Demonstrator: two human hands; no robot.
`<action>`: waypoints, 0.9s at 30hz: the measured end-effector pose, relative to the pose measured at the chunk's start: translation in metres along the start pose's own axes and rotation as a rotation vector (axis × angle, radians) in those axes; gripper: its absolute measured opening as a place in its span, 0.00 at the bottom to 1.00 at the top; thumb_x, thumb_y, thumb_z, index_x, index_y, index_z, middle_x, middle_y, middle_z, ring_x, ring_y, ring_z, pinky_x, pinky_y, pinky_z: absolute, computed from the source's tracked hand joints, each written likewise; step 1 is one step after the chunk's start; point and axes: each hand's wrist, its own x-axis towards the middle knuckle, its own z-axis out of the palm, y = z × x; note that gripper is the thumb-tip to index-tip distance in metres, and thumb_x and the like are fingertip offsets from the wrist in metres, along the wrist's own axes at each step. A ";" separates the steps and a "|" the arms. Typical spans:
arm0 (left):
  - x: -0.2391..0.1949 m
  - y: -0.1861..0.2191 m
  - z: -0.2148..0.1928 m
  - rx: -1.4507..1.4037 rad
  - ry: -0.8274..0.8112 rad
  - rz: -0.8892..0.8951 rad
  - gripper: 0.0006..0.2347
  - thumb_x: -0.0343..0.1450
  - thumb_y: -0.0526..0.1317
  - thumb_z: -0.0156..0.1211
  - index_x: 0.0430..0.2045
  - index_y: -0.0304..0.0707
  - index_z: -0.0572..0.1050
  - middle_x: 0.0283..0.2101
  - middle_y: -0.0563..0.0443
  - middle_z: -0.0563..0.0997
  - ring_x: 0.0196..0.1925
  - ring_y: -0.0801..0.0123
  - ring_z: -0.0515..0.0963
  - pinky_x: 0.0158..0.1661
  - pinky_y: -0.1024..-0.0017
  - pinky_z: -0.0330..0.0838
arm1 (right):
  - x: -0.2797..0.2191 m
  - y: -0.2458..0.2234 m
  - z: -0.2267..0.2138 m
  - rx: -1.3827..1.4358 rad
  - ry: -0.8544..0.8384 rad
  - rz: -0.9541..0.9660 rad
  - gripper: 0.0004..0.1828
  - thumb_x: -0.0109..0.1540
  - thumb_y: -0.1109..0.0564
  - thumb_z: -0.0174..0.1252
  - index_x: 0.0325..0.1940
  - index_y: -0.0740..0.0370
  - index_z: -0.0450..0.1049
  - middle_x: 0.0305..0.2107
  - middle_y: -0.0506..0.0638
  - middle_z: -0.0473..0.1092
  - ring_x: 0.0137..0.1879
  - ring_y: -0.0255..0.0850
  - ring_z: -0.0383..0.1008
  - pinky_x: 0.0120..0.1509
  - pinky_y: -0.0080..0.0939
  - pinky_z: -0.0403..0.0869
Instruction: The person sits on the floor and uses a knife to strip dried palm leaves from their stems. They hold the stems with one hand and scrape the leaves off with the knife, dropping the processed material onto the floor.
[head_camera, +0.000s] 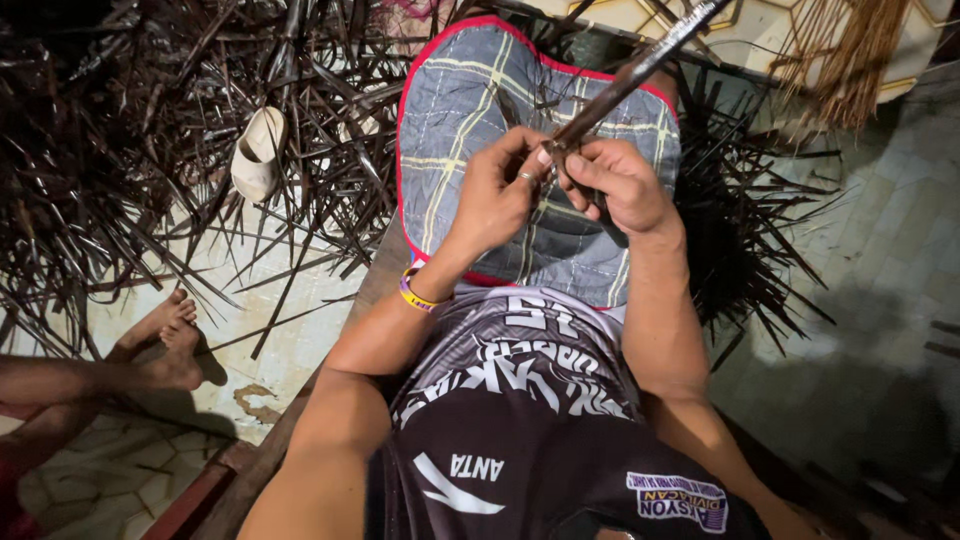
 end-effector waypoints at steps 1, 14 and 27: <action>0.000 0.000 0.000 -0.002 0.002 -0.001 0.04 0.83 0.37 0.68 0.42 0.38 0.87 0.27 0.50 0.83 0.28 0.70 0.79 0.34 0.70 0.76 | -0.001 -0.004 0.002 -0.001 -0.001 0.003 0.18 0.76 0.52 0.64 0.40 0.70 0.79 0.15 0.58 0.68 0.15 0.35 0.66 0.21 0.30 0.67; -0.002 0.030 -0.010 -0.506 -0.318 -0.417 0.06 0.83 0.36 0.65 0.39 0.35 0.83 0.23 0.58 0.70 0.18 0.87 0.61 0.19 0.86 0.57 | -0.014 -0.029 0.002 -0.080 -0.108 -0.127 0.08 0.73 0.62 0.67 0.43 0.71 0.82 0.23 0.60 0.74 0.22 0.36 0.74 0.21 0.29 0.73; -0.011 0.030 0.004 0.139 -0.017 -0.078 0.05 0.83 0.40 0.69 0.38 0.47 0.87 0.25 0.55 0.81 0.28 0.73 0.75 0.32 0.74 0.70 | -0.027 -0.017 0.022 -0.319 0.216 -0.223 0.10 0.81 0.62 0.60 0.62 0.71 0.82 0.20 0.57 0.73 0.19 0.37 0.71 0.25 0.31 0.70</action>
